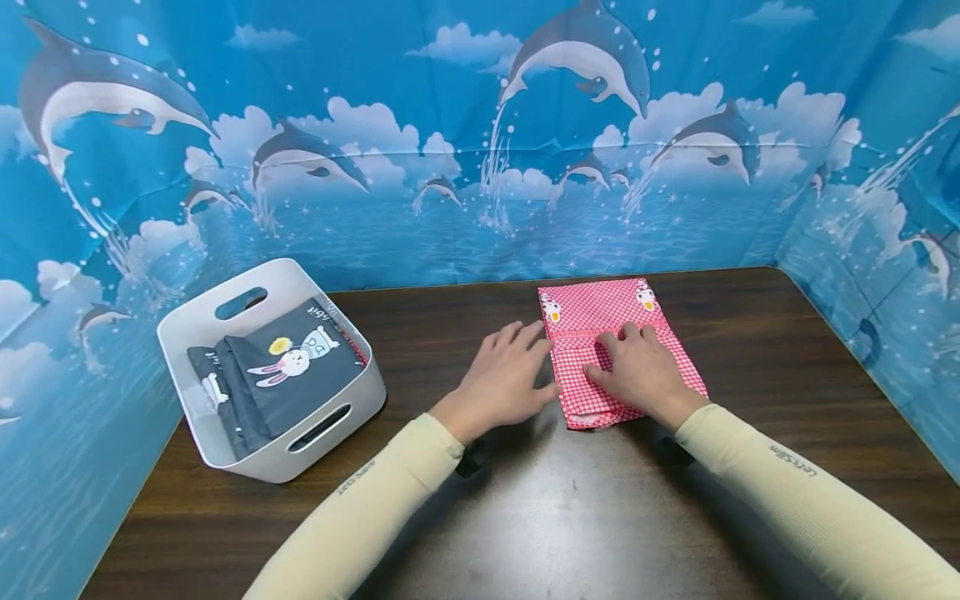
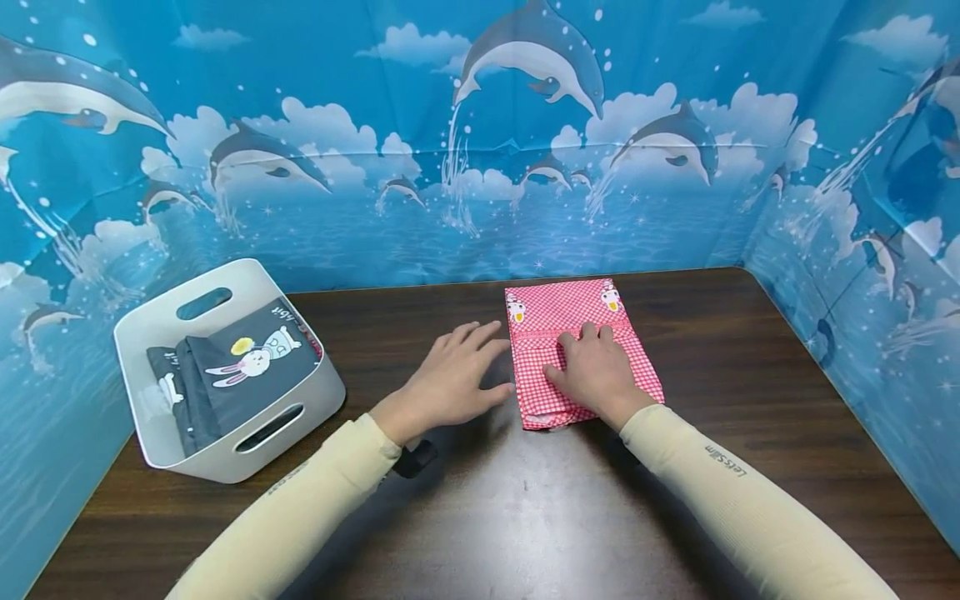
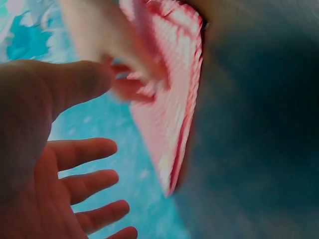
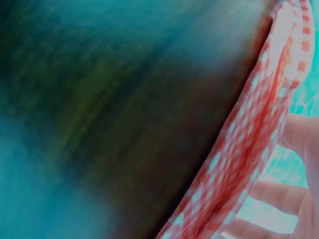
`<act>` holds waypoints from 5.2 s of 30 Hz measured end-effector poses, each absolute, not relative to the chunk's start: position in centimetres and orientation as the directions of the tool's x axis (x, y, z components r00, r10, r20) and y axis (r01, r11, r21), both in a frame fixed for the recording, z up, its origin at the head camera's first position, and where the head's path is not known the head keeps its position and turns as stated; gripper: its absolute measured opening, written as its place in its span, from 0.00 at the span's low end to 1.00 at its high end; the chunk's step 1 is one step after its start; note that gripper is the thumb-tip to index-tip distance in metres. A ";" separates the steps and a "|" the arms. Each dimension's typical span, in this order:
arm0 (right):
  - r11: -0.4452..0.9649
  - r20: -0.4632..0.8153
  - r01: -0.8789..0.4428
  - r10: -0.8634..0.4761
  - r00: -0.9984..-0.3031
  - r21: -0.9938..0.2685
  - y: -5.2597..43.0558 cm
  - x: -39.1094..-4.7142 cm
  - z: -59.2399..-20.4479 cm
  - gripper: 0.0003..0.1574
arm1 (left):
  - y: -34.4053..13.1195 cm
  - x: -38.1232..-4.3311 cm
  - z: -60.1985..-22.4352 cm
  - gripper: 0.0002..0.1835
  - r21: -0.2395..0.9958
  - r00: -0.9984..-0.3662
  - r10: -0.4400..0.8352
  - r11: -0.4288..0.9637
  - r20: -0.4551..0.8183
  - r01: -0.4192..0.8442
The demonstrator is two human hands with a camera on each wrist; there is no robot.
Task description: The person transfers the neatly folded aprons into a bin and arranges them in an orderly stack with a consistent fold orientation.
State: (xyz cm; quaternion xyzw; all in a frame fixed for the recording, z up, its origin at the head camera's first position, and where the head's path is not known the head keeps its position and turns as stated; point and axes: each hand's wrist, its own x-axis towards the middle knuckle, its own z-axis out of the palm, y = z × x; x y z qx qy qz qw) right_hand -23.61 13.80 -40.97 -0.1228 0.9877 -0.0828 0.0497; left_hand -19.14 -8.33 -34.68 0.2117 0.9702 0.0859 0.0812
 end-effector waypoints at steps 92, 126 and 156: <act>0.783 -0.315 0.123 -0.096 -0.944 -0.609 14.0 -24.3 -40.0 0.42 | -14.5 -20.5 -38.3 0.34 0.832 -0.836 -0.014 0.091 -0.548 -0.547; 0.686 -0.292 0.127 -0.130 -0.947 -0.717 14.3 -22.6 -40.1 0.43 | -15.9 -20.9 -38.2 0.26 0.823 -0.826 0.026 0.102 -0.563 -0.558; 0.621 -0.284 0.118 -0.176 -0.943 -0.775 14.9 -22.0 -41.0 0.26 | -14.0 -20.1 -40.3 0.19 0.852 -0.885 -0.025 0.261 -0.464 -0.454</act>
